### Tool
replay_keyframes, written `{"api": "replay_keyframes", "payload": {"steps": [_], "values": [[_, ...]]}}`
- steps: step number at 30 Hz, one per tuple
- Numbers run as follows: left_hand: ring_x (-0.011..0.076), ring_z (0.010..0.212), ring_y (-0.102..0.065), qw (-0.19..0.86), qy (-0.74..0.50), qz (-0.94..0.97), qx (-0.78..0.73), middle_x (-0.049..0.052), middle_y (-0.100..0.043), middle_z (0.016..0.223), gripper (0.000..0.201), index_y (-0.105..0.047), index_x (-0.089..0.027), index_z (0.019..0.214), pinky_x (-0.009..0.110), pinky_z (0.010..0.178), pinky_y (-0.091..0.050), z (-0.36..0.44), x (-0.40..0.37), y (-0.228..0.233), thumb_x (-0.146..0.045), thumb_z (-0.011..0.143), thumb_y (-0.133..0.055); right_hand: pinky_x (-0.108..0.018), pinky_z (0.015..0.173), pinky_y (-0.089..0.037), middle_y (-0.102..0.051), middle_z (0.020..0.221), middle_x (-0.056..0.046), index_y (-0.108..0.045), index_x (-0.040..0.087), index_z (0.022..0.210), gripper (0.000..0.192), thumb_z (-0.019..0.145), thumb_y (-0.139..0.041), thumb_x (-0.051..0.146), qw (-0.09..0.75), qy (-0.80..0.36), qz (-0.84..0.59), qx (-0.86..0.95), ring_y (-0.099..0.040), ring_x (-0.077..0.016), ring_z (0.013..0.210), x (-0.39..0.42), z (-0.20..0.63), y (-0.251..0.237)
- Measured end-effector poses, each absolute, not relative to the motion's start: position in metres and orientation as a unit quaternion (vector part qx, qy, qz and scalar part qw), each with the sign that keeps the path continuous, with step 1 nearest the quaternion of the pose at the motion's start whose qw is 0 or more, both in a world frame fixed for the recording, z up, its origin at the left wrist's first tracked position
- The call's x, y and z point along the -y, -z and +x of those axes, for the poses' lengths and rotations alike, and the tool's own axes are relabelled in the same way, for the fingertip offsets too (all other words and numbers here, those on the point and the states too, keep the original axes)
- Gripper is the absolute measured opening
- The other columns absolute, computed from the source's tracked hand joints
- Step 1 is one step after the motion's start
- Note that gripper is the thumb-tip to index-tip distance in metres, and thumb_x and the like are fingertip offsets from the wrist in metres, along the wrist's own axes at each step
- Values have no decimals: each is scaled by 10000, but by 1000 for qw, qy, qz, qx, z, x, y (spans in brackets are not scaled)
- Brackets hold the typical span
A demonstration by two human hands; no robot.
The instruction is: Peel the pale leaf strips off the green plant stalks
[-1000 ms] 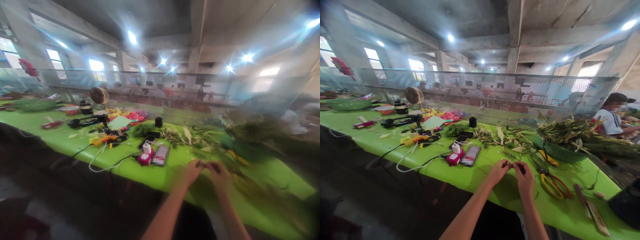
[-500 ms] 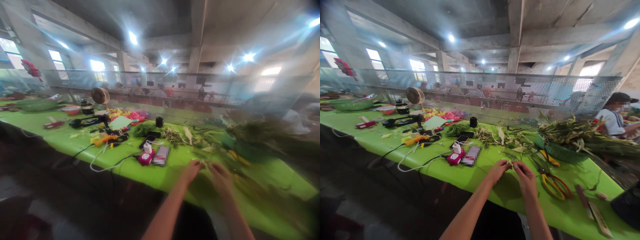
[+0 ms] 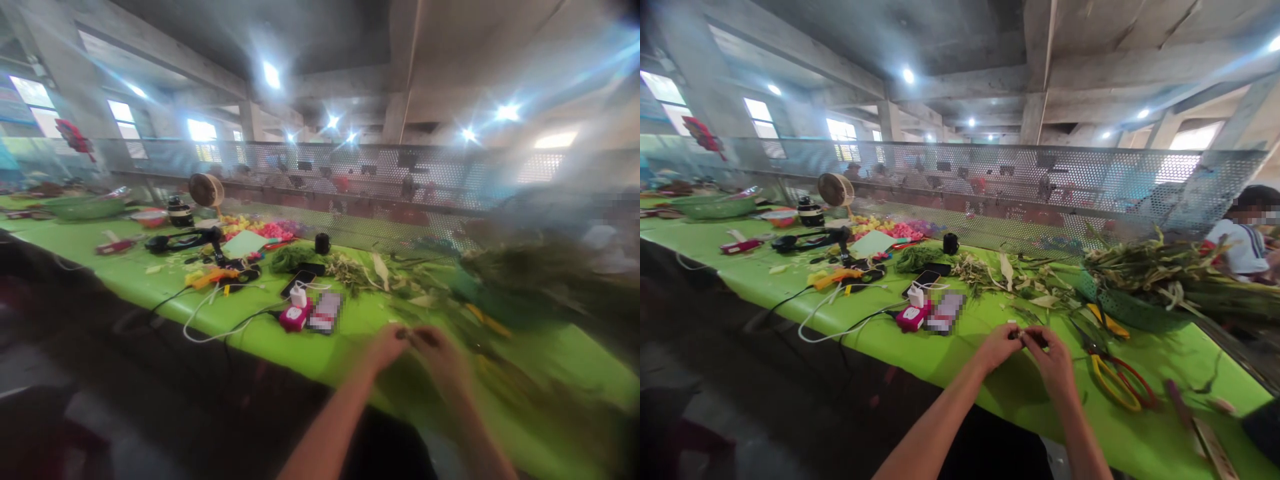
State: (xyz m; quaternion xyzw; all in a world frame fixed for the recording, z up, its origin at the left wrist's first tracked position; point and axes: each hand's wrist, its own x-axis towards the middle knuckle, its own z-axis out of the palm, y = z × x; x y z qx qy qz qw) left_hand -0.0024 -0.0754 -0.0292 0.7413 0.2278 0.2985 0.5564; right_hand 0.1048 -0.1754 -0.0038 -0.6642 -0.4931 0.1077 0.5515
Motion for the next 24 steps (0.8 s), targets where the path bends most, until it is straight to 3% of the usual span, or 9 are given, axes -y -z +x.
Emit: {"api": "replay_keyframes", "payload": {"steps": [7, 16, 24], "values": [[96, 627, -347, 557, -285, 748, -223, -63, -398, 618, 203, -555, -144, 706, 242, 589, -251, -1, 74, 26, -342, 742, -580, -301, 664, -440, -608, 773, -22, -687, 224, 723, 213, 721, -687, 438, 502, -86, -673, 535, -563, -193, 724, 171, 119, -8], [82, 612, -324, 599, -270, 720, -222, -60, -394, 635, 287, -513, -147, 694, 233, 559, -222, 2, 69, 20, -404, 714, -641, -263, 564, -403, -574, 700, 0, -655, 200, 663, 192, 731, -662, 379, 461, -129, -673, 565, -543, -160, 642, 162, 130, -25], [64, 586, -344, 684, -230, 661, -206, -49, -444, 662, 371, -618, -124, 847, 216, 568, -295, 0, 61, 9, -454, 700, -702, -251, 531, -380, -566, 654, 24, -606, 202, 664, 175, 718, -659, 361, 466, -207, -653, 559, -514, -136, 594, 153, 134, -40]]}}
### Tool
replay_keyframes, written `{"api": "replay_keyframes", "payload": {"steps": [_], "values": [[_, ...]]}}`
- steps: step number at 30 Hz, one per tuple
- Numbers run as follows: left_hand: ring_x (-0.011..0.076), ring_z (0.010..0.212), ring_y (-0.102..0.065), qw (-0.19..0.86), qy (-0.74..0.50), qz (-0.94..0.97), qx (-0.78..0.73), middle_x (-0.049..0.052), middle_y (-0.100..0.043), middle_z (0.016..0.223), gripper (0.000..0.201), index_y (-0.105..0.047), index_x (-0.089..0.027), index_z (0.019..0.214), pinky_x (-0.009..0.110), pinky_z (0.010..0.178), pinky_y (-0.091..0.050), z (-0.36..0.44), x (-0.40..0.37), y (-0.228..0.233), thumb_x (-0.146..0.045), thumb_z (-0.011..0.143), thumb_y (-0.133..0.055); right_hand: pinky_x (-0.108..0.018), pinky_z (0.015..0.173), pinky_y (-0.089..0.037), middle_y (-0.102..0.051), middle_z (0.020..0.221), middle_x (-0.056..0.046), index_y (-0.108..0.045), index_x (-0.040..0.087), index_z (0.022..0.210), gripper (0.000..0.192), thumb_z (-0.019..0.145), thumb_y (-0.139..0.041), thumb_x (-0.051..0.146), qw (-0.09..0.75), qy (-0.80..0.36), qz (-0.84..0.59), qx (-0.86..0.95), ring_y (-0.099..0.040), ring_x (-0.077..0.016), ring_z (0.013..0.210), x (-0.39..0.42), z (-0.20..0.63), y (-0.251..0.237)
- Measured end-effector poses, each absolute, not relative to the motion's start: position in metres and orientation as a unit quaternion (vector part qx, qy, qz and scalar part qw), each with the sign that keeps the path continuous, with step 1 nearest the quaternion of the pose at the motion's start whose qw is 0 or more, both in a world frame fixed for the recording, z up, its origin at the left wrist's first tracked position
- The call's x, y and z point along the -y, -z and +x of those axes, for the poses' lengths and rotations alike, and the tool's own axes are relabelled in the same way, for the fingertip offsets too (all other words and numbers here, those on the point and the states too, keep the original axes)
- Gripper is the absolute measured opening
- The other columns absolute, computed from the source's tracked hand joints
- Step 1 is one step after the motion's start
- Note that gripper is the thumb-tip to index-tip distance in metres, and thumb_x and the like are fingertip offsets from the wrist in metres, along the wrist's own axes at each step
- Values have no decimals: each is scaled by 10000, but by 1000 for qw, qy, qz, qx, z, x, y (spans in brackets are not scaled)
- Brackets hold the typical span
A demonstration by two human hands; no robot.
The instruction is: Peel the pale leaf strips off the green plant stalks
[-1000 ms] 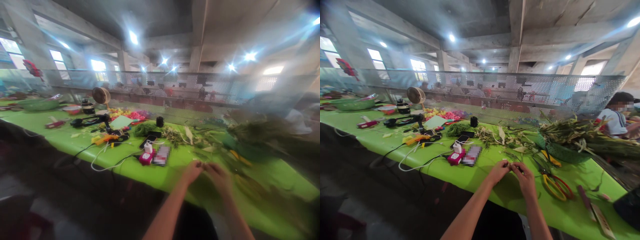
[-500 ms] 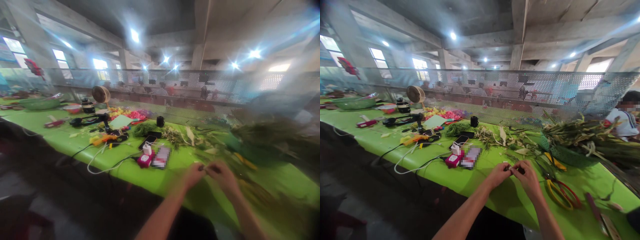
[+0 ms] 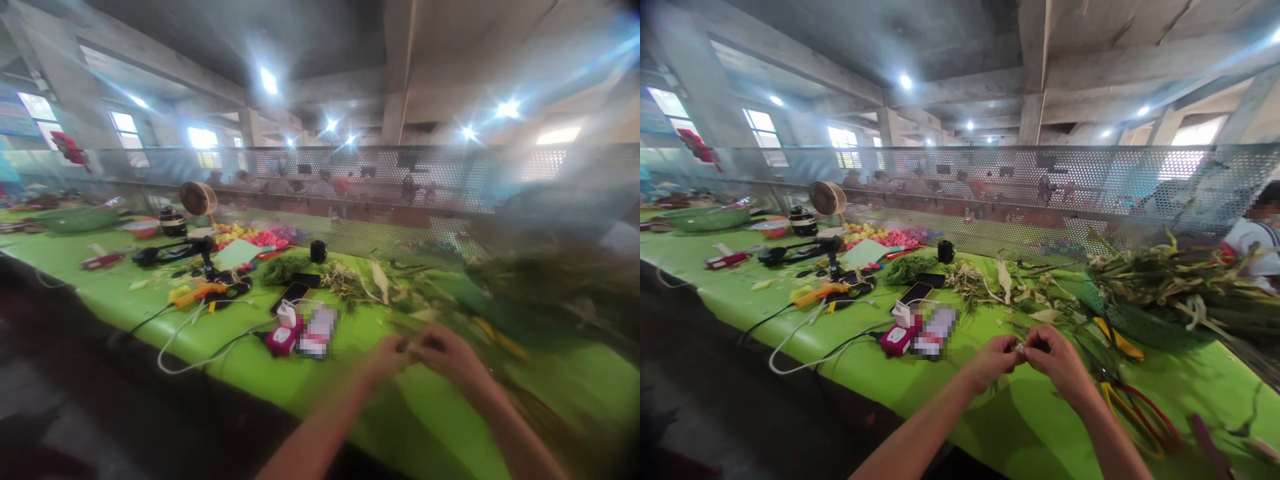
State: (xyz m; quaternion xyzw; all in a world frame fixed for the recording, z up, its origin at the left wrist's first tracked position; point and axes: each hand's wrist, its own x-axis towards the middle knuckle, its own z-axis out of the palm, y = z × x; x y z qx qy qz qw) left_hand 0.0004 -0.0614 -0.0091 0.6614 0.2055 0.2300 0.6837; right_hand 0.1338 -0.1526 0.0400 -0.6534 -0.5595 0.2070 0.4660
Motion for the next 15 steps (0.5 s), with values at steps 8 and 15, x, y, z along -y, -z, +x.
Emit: {"api": "replay_keyframes", "payload": {"steps": [8, 15], "values": [[66, 599, -355, 709, -205, 655, -164, -38, -469, 702, 460, -644, -144, 943, 219, 587, -316, 6, 48, 2, -527, 695, -708, -238, 514, -375, -582, 660, 29, -546, 206, 653, 136, 706, -632, 297, 483, -274, -634, 539, -505, -115, 556, 138, 143, -46], [74, 615, -359, 697, -203, 666, -170, -49, -431, 657, 392, -644, -137, 892, 227, 612, -304, 10, 38, -3, -483, 719, -708, -249, 533, -416, -641, 813, -6, -529, 211, 627, 121, 688, -612, 275, 492, -302, -643, 503, -567, -141, 635, 126, 148, -46]]}}
